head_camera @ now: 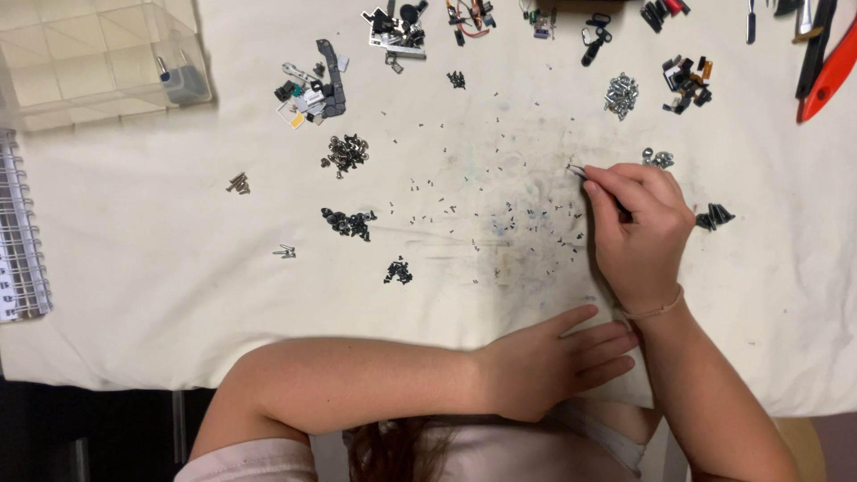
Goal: The person uses tweezers to pick up small screws from a white cloth and place them into organized piles. The person repeatedly moves individual screws from scattered locations to designated groups on the table.
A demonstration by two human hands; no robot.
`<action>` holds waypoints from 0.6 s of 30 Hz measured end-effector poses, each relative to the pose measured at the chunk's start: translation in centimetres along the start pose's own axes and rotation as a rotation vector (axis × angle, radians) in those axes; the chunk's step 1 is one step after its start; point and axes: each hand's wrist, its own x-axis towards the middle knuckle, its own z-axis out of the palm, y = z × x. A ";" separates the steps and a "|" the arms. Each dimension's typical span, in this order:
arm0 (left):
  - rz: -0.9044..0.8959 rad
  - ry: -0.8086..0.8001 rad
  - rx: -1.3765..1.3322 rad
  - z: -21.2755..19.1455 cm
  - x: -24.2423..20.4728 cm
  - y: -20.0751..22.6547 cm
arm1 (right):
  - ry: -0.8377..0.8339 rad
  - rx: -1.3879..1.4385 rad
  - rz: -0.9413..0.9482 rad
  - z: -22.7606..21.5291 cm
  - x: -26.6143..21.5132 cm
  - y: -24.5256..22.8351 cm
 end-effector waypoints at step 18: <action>-0.087 0.275 -0.243 3.2 0.3 1.3 | -0.093 0.000 -0.220 9.5 9.5 -1.6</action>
